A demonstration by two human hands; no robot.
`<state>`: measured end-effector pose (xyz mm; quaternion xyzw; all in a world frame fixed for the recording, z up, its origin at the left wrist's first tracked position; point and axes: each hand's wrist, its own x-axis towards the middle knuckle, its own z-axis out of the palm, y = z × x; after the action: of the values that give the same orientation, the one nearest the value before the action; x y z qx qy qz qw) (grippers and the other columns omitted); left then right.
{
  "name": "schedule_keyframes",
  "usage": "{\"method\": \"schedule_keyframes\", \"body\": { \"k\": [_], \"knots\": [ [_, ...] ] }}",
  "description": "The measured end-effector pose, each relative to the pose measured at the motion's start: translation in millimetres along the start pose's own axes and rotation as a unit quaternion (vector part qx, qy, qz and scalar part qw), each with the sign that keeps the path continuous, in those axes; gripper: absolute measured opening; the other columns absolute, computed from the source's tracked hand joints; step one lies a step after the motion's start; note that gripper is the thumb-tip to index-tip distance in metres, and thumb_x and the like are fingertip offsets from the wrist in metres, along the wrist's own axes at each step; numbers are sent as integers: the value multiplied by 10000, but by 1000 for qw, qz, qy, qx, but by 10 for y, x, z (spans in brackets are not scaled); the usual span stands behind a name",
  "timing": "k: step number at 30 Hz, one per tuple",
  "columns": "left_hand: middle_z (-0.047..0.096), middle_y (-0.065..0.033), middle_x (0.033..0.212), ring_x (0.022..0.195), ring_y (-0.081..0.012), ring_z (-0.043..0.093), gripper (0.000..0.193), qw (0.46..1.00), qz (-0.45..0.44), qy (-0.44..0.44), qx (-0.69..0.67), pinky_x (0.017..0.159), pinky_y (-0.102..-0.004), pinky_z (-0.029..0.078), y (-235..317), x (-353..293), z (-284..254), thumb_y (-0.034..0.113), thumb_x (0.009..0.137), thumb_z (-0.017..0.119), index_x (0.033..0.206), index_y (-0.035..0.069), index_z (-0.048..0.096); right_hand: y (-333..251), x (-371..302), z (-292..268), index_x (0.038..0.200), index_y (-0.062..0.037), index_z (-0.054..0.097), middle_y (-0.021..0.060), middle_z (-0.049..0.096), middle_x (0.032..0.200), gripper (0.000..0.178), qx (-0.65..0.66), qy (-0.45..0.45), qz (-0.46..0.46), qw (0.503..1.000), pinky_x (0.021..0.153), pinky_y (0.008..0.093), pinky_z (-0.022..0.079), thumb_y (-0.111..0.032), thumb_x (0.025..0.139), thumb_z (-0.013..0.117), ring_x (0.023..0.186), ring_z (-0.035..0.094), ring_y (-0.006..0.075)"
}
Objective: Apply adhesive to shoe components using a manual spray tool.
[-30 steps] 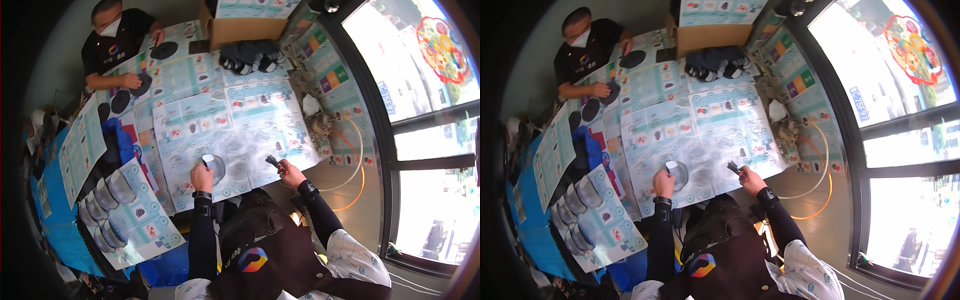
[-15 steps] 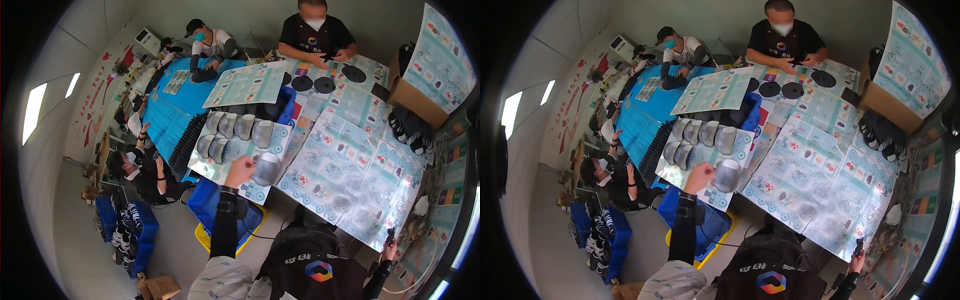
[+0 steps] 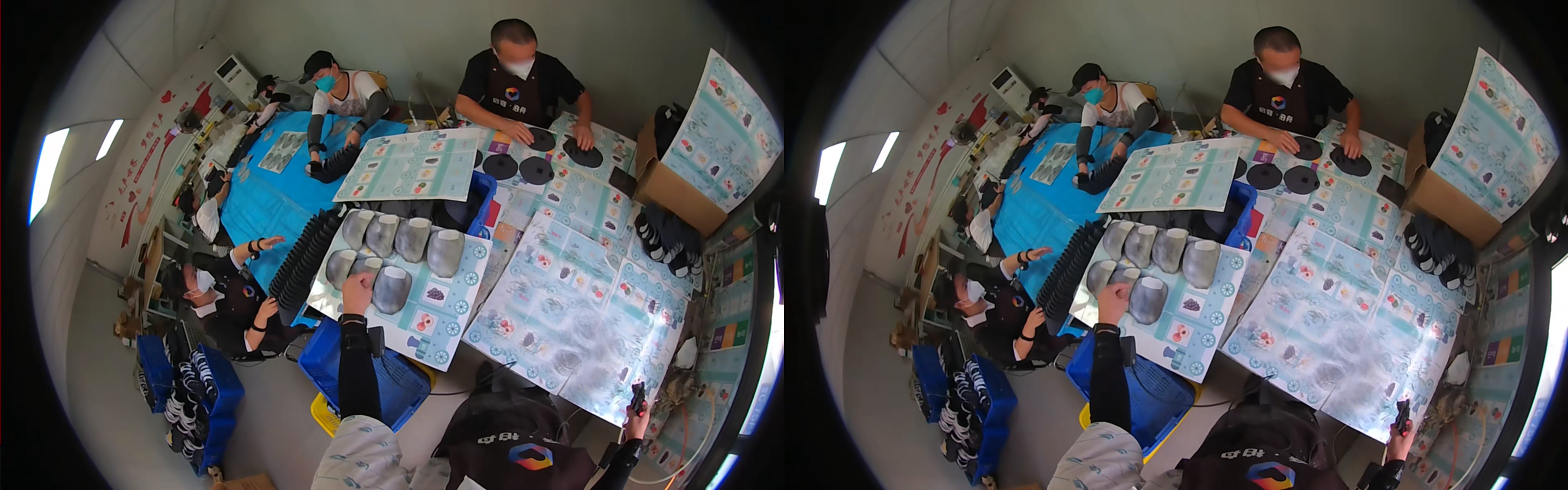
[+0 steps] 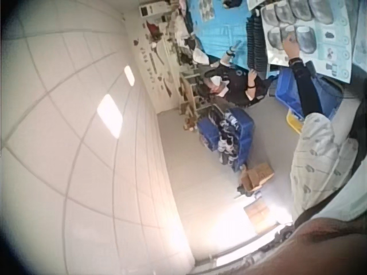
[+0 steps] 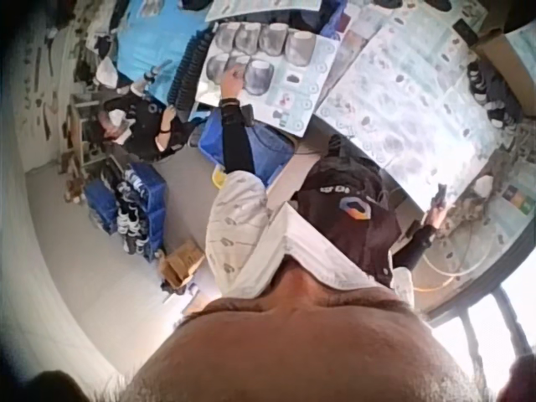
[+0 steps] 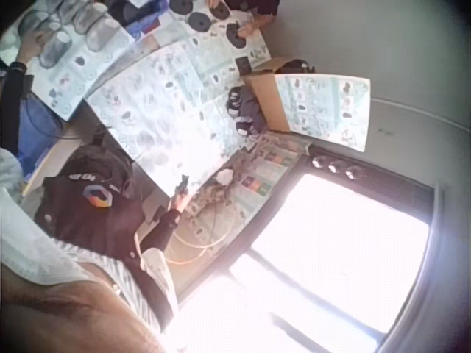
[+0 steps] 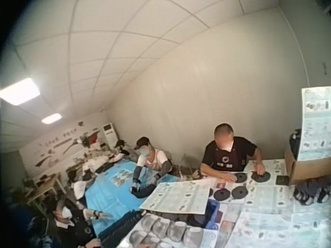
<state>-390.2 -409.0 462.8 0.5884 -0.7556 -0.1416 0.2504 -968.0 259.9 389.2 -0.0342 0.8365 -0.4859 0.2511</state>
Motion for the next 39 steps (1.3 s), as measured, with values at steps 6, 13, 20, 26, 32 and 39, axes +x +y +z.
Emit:
{"method": "schedule_keyframes", "body": {
  "k": [6, 13, 20, 26, 32, 39],
  "knots": [
    [675, -138, 949, 872, -268, 649, 326, 987, 27, 140, -77, 795, -382, 517, 736, 9, 412, -81, 862, 557, 1128, 43, 698, 398, -77, -141, 1091, -31, 612, -2, 597, 804, 270, -99, 18, 24, 995, 706, 294, 473, 14, 832, 676, 775, 574, 119],
    [719, -115, 1025, 949, -211, 698, 290, 910, 107, -200, -346, 880, -330, 541, 4398, -579, 2033, 119, 988, 662, 1263, 38, 626, -416, 23, -30, 1036, -2, 619, 151, 736, 933, 209, -122, 2, 13, 992, 836, 390, 532, -5, 827, 610, 911, 708, 322],
    [749, -114, 886, 860, -312, 721, 290, 905, 281, -245, -206, 786, -408, 559, 6688, -278, 4770, 209, 866, 745, 1089, 34, 687, -337, 60, -413, 1102, -5, 595, 112, 709, 941, 313, -15, -4, 94, 995, 820, 332, 521, 25, 791, 609, 862, 673, 221],
    [746, -180, 950, 936, -389, 707, 168, 949, 238, -161, -127, 814, -478, 557, 7265, 463, 6121, 238, 874, 699, 964, 104, 745, 44, -90, -669, 1101, -30, 581, 22, 672, 902, 358, 96, 18, 141, 985, 582, 231, 413, 106, 770, 603, 647, 541, 68],
    [732, -214, 1016, 995, -424, 681, 419, 918, 267, -292, -7, 874, -493, 537, 7365, 1170, 6989, 447, 934, 634, 976, 56, 777, 98, -126, -833, 1106, -35, 644, 19, 634, 909, 238, 78, 37, 141, 986, 798, 281, 472, 39, 881, 660, 832, 553, 135],
    [723, -240, 945, 940, -446, 677, 398, 932, 313, -180, 35, 830, -515, 532, 7414, 1029, 6879, 397, 960, 632, 890, 22, 744, 351, -60, -946, 1128, -16, 630, 29, 646, 925, 257, 57, 20, 157, 986, 765, 289, 480, 30, 878, 664, 823, 563, 133]
  ]
}}
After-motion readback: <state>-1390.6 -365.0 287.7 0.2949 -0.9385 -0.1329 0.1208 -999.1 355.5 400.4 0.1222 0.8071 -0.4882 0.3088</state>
